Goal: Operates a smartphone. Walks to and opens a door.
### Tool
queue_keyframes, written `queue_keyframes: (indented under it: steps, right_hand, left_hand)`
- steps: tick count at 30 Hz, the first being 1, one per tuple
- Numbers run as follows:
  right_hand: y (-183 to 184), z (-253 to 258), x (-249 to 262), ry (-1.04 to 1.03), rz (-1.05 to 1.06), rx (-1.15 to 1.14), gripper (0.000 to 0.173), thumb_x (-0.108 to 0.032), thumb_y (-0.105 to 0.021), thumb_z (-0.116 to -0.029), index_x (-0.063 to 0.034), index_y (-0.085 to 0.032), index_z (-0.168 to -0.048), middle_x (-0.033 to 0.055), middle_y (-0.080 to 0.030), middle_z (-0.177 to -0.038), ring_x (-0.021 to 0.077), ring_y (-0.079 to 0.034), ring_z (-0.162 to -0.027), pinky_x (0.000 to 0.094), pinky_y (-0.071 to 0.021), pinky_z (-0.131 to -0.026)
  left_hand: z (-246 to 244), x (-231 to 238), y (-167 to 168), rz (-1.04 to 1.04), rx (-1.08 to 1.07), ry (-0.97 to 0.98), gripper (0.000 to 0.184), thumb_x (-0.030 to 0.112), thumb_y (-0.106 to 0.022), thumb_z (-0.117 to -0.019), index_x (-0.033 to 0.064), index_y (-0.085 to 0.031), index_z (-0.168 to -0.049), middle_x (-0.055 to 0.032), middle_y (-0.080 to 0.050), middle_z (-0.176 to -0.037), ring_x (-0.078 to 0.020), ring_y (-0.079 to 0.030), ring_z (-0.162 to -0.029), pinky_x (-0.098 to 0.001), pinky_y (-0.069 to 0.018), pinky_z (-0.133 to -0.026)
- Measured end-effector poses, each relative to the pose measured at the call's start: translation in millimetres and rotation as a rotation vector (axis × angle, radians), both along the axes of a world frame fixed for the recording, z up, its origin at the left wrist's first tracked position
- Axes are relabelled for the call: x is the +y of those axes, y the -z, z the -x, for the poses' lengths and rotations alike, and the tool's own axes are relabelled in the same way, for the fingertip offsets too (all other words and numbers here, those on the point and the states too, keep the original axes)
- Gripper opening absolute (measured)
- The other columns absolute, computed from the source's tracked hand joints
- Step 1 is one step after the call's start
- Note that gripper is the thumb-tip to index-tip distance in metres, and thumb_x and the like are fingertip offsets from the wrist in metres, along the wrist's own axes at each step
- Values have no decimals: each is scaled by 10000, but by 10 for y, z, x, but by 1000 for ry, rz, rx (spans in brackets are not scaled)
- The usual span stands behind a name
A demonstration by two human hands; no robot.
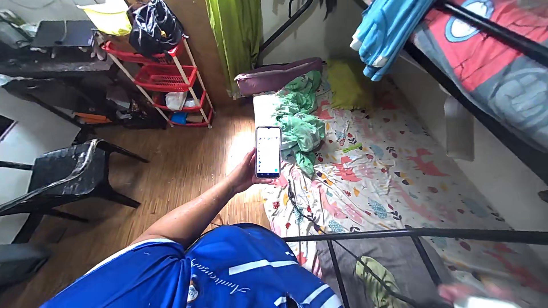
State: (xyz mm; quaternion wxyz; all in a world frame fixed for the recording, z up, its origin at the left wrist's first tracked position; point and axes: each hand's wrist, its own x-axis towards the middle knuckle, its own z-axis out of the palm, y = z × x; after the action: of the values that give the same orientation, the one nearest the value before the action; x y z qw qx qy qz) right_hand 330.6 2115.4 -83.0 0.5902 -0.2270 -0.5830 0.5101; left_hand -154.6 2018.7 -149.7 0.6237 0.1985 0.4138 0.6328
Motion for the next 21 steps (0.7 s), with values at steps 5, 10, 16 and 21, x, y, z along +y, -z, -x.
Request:
queue_keyframes:
  steps: [5,10,16,21]
  right_hand:
    - [-282,1896,-165,-364,35,-52,571,-343,-621,-1028,-449,-381,-1535,17,-574,-1501,239,-764,-885,335,-652,-584]
    - [-135,3827,-551,-466,118,-368,500,-89,-620,-988,-14,-484,-1464,152,-609,-1383,203,-726,-857,350,-644,-648]
    - [144,5600,-1072,-471,127,-638,750,-361,-841,-821,-157,-528,-1471,172,-526,-1443,248,-608,-1187,435,-574,-901]
    - [301,6457,-1527,-521,-15,-679,802,-426,-877,-778,-189,-545,-1469,136,-521,-1503,326,-473,-1398,527,-463,-1101]
  left_hand:
    - [525,-469,0,-44,-49,-18,730,680,-181,-1042,183,-364,-1545,-174,-605,-1392,-359,-654,-1194,-530,-596,-907]
    - [1181,-1146,-56,-56,-55,-66,732,682,-217,-1038,170,-350,-1543,-170,-594,-1406,-356,-652,-1199,-526,-601,-896]
    - [1903,-1955,-49,-102,-14,-126,754,696,-289,-1023,147,-344,-1536,-154,-588,-1417,-344,-642,-1218,-531,-596,-912]
    - [2392,-2483,-54,-52,68,-235,688,624,-255,-1059,117,-368,-1510,-145,-614,-1380,-308,-663,-1190,-500,-601,-918]
